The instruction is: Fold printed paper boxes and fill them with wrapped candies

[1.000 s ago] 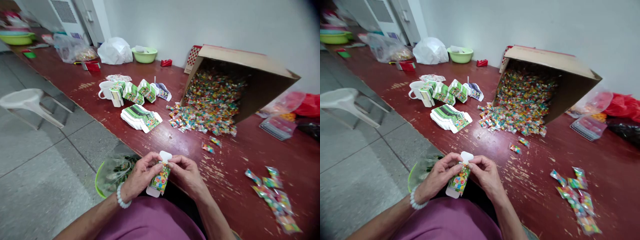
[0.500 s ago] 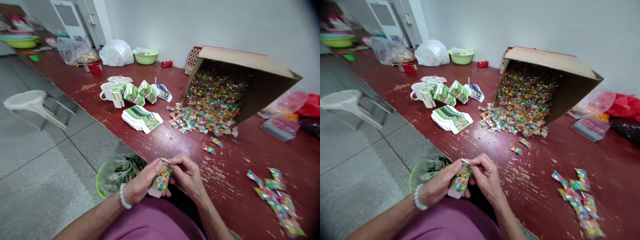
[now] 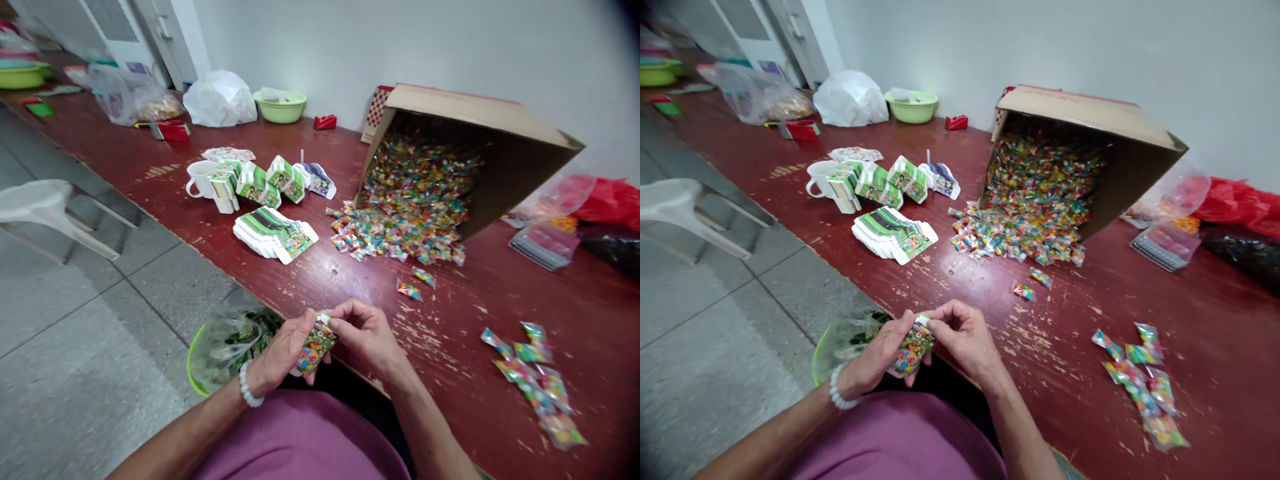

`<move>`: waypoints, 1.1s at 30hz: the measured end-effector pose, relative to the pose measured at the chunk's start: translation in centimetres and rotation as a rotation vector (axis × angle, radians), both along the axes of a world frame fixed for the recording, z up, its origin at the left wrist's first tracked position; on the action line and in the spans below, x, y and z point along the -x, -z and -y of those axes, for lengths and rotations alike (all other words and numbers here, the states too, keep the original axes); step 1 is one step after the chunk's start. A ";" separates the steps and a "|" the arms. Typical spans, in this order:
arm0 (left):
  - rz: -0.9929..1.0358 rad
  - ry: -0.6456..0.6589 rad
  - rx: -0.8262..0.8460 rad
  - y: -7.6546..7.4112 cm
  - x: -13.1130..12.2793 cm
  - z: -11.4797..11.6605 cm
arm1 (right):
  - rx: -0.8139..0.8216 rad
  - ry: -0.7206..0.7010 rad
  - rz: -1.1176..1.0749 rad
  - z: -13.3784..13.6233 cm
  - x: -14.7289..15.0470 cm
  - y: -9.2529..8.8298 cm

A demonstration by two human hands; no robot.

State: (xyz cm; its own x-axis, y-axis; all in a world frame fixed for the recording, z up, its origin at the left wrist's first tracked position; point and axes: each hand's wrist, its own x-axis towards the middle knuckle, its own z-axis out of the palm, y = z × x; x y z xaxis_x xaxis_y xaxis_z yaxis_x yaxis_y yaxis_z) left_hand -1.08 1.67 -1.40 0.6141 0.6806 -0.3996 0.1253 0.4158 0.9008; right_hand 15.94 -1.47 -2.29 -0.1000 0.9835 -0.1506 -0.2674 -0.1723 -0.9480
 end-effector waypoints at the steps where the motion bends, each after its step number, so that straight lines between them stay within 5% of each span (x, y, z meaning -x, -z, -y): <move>1: -0.002 0.006 -0.008 0.0 0.1 -0.1 | 0.004 0.019 -0.002 0.0 0.0 0.0; 7: 0.030 -0.033 0.067 0.2 0.0 0.1 | -0.182 -0.020 0.171 1.0 0.0 -1.5; 14: 0.082 -0.104 0.121 0.3 -1.3 0.9 | -0.428 0.097 0.746 1.5 0.2 -0.3; 17: 0.158 -0.077 0.197 0.2 -1.1 1.0 | -0.349 0.110 0.747 0.3 -3.3 0.2; 20: 0.187 -0.013 0.230 0.4 0.0 1.1 | -0.141 0.500 1.097 -1.1 -8.9 0.9; 24: 0.062 0.138 0.169 1.3 2.7 0.7 | 0.047 0.626 1.242 -2.0 -14.6 2.3; 28: -0.177 0.207 -0.030 2.0 6.4 -1.5 | 0.121 0.583 1.245 -2.0 -16.0 3.6; 33: -0.360 0.494 -0.169 2.1 9.9 -4.3 | 0.108 0.503 1.089 -1.7 -13.9 3.7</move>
State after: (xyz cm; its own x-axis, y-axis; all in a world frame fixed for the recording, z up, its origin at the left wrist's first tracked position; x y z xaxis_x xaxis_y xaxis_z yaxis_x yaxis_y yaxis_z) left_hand -11.02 5.98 -3.55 0.7192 0.4229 -0.5513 0.5733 0.0870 0.8147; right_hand 29.83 0.20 -5.97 0.5215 0.8533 -0.0013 0.6044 -0.3705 -0.7053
